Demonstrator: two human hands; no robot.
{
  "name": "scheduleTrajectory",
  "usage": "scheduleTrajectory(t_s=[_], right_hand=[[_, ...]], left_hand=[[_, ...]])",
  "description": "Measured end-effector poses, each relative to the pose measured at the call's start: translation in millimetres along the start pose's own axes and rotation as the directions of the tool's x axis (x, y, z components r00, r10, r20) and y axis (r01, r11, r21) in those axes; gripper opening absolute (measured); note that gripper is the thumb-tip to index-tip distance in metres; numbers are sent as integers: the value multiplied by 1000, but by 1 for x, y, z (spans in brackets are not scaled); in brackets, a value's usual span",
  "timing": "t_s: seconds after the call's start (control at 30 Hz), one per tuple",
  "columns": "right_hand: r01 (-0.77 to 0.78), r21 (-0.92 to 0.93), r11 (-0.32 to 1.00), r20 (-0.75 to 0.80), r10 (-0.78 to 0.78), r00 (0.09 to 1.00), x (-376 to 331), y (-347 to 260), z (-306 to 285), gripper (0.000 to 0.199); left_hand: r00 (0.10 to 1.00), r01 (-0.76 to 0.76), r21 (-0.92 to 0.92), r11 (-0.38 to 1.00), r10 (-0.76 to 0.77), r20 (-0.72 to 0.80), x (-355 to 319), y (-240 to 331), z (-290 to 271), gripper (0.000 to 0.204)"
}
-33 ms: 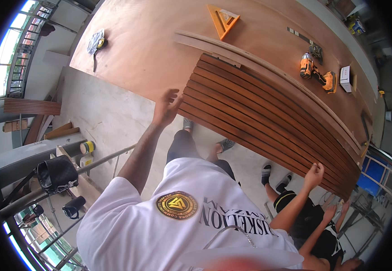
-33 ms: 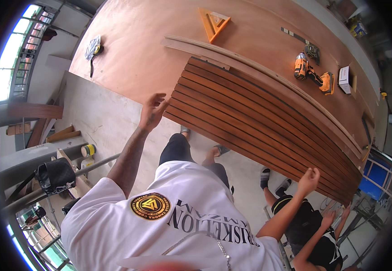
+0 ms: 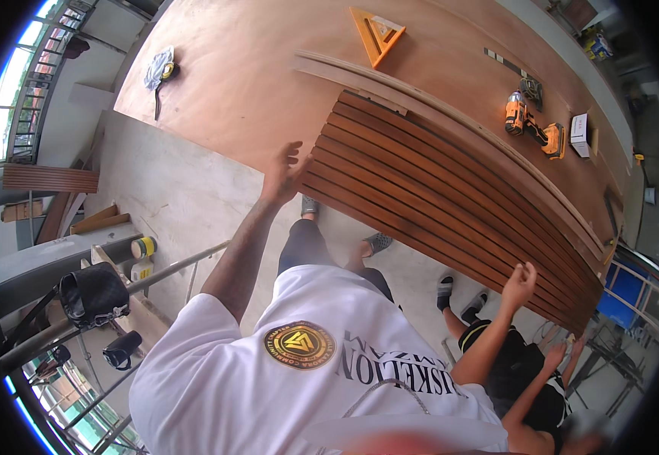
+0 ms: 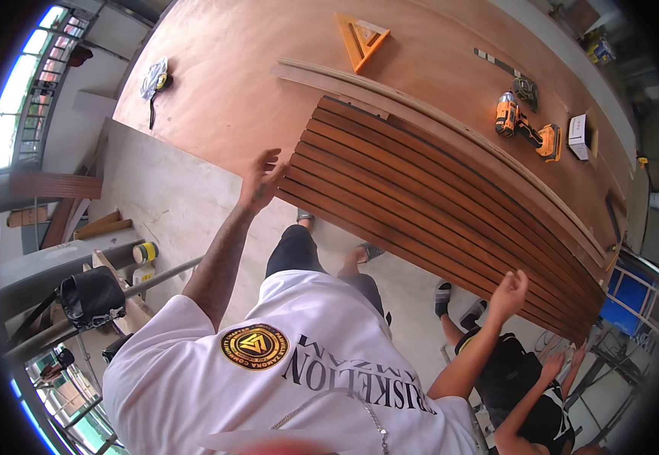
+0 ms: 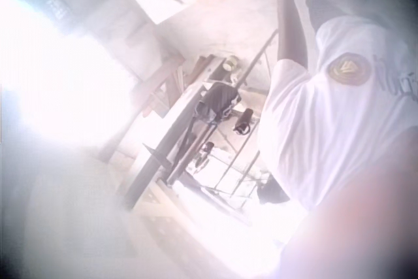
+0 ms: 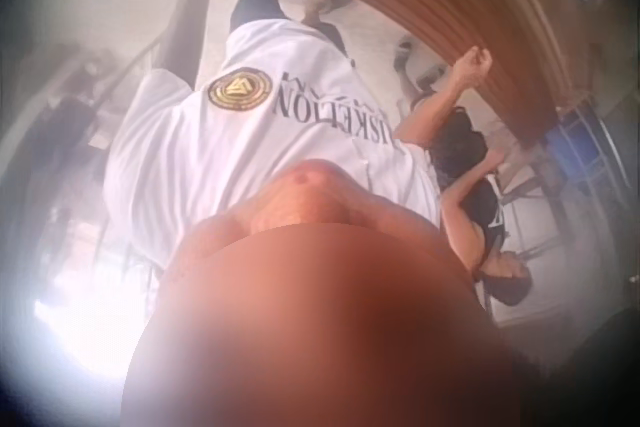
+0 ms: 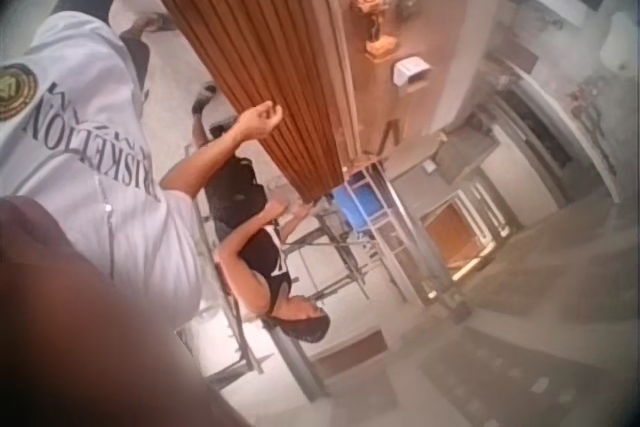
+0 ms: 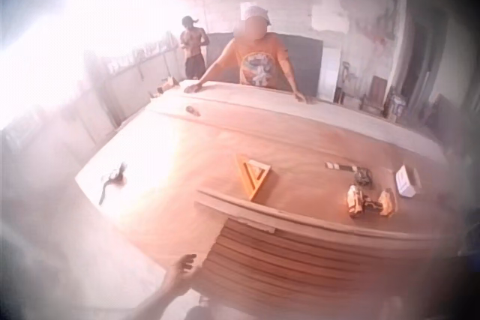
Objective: The person assembles a wooden frame by positioning planks and using a cordless drill to fasten them. They wipe the surface with a cloth, align components, and secure joints with screws while two coworkers assist nearby.
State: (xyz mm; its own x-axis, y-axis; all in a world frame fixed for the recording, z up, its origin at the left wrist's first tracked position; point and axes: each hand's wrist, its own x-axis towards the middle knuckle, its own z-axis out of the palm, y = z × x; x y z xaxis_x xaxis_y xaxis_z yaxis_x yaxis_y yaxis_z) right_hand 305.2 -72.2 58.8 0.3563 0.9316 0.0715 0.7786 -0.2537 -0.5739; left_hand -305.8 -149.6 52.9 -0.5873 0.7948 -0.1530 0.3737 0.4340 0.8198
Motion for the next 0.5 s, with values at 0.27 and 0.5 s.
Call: scheduleTrajectory(t_s=[0.27,0.5], right_hand=[[390,128,912,405,-407,819,-132,-256,147,39],[512,-108,852,411,-431,803,-183,-339,221,58]], left_hand=[[934,110,-32,993,-92,346,68,-11,18,29],[798,222,-228,948,-43,601,104,-19,-17,22]])
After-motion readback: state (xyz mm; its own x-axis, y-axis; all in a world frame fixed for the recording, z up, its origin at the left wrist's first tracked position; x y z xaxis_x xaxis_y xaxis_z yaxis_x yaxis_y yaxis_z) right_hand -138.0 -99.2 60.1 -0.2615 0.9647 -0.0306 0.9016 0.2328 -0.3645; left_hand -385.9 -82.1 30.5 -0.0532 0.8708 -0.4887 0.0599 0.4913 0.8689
